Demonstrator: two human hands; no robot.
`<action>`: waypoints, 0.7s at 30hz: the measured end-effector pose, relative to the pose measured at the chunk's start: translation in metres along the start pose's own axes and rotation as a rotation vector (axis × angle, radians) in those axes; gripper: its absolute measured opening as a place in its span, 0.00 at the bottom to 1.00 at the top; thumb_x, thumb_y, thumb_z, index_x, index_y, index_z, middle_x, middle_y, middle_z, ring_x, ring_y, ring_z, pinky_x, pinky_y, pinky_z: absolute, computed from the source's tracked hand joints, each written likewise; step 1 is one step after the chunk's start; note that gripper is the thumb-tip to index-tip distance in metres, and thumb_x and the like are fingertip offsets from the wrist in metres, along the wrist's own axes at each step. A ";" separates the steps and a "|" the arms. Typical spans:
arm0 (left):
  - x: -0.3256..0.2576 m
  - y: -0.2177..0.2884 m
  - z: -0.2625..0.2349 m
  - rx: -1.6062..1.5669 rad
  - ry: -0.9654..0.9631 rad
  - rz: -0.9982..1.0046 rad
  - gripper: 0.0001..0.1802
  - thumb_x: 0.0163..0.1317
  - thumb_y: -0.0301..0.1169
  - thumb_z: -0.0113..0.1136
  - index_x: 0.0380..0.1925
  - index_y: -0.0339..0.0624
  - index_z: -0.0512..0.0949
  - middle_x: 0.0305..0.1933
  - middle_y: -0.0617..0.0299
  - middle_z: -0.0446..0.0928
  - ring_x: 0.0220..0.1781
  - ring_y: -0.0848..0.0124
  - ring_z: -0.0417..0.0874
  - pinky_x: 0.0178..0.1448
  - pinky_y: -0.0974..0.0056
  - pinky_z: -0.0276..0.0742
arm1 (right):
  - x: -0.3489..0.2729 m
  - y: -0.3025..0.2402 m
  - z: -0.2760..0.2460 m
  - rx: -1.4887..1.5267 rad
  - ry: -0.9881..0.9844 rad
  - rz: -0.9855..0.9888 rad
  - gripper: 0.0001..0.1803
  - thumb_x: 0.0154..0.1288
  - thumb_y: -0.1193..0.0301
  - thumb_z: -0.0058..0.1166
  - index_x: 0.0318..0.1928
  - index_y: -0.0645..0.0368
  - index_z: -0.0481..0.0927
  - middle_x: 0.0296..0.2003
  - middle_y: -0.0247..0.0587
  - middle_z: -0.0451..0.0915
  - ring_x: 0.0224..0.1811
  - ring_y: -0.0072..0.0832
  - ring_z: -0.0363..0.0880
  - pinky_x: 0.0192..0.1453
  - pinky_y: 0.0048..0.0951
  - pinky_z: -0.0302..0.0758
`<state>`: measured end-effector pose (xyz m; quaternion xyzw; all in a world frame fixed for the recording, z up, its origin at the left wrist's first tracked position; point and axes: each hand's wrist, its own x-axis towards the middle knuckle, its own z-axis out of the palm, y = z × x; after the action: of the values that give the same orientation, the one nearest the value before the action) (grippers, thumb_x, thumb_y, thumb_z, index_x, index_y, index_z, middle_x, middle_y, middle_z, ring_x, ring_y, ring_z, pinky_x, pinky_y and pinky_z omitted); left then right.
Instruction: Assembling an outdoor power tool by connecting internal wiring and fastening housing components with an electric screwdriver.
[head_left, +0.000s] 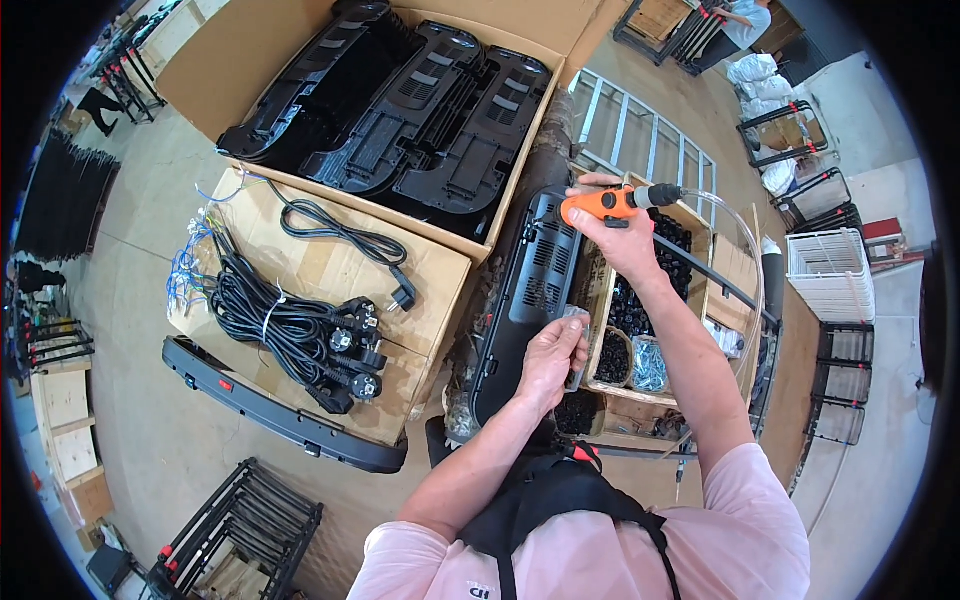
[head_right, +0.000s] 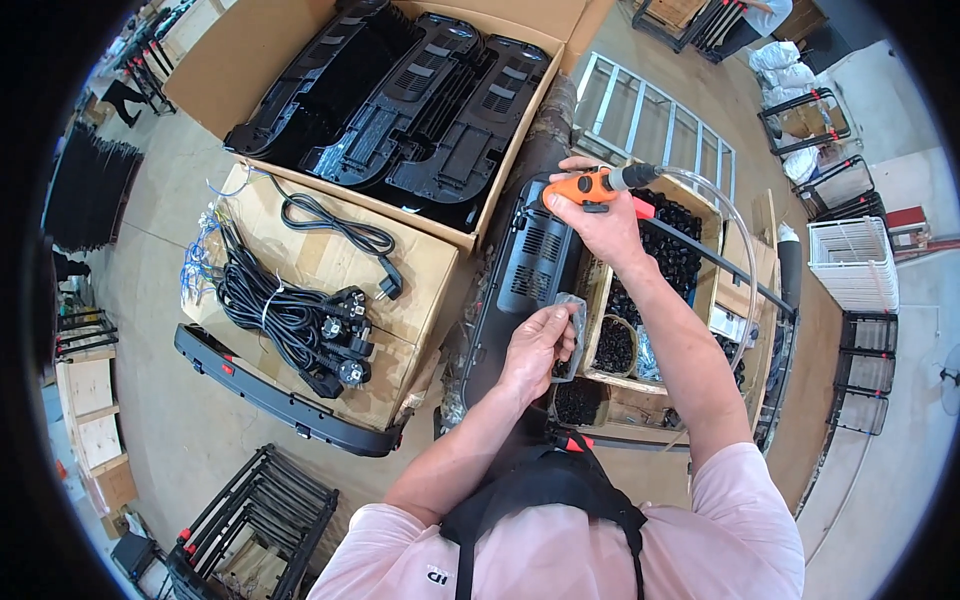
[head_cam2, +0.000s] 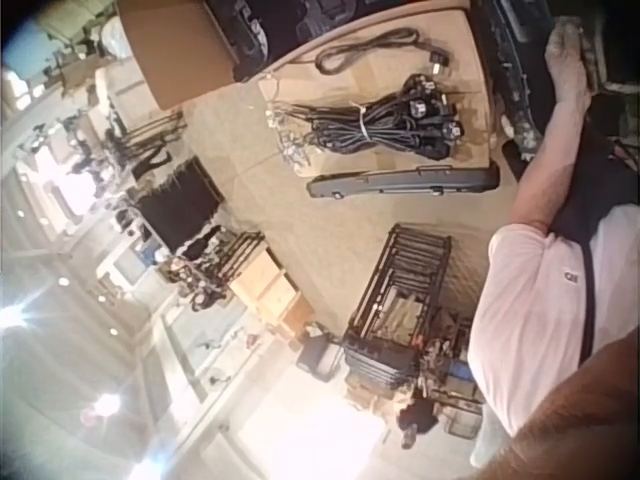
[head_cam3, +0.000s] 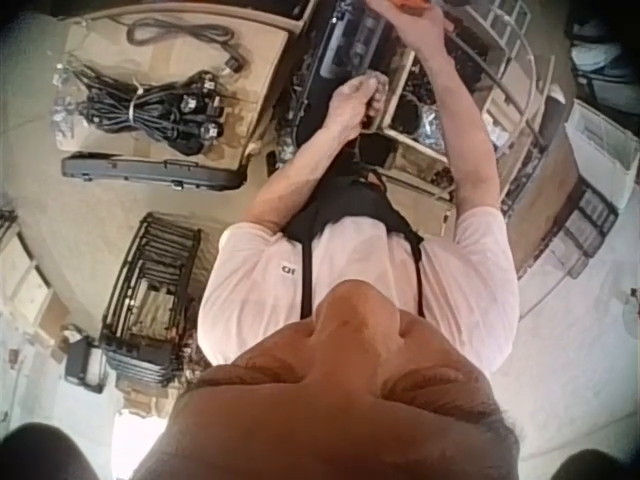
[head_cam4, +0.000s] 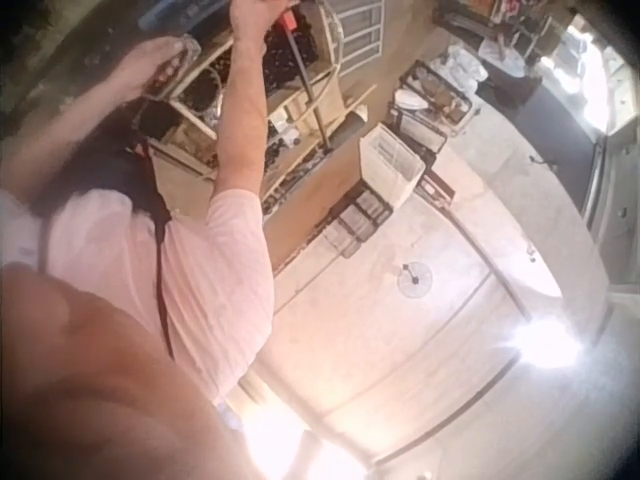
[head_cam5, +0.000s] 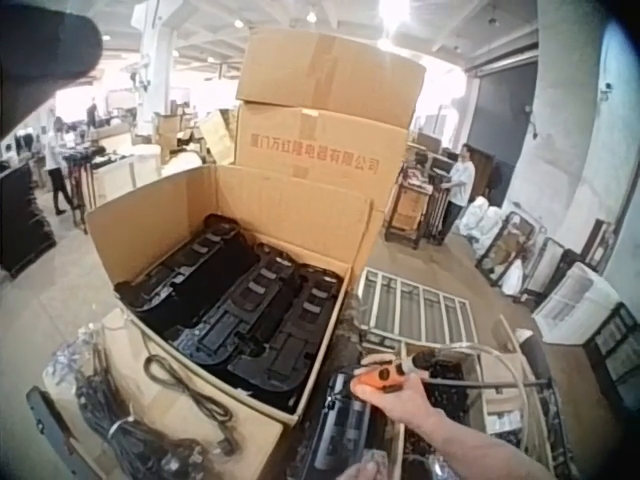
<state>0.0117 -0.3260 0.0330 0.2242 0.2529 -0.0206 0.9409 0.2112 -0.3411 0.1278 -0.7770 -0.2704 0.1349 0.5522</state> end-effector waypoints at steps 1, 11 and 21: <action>0.000 0.000 -0.002 -0.003 -0.001 0.001 0.12 0.82 0.37 0.57 0.54 0.41 0.82 0.33 0.70 0.78 0.30 0.81 0.76 0.33 0.73 0.74 | 0.002 -0.001 0.001 0.010 -0.015 -0.005 0.27 0.64 0.70 0.74 0.61 0.60 0.79 0.51 0.42 0.88 0.57 0.27 0.86 0.67 0.33 0.80; -0.004 0.017 -0.002 -0.062 0.079 0.019 0.10 0.80 0.36 0.60 0.47 0.40 0.80 0.34 0.68 0.80 0.31 0.80 0.79 0.34 0.73 0.77 | -0.002 -0.007 0.005 0.003 -0.035 -0.012 0.28 0.63 0.71 0.74 0.62 0.60 0.78 0.52 0.44 0.88 0.57 0.27 0.86 0.66 0.33 0.81; 0.006 0.008 -0.013 -0.216 0.038 -0.006 0.15 0.79 0.42 0.61 0.49 0.42 0.84 0.32 0.69 0.80 0.30 0.77 0.80 0.34 0.71 0.78 | 0.018 -0.014 0.008 -0.119 -0.110 0.031 0.26 0.64 0.69 0.74 0.60 0.60 0.81 0.51 0.42 0.89 0.55 0.27 0.86 0.65 0.32 0.80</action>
<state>0.0122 -0.3124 0.0228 0.1210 0.2722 0.0082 0.9546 0.2180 -0.3206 0.1399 -0.8039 -0.2957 0.1697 0.4873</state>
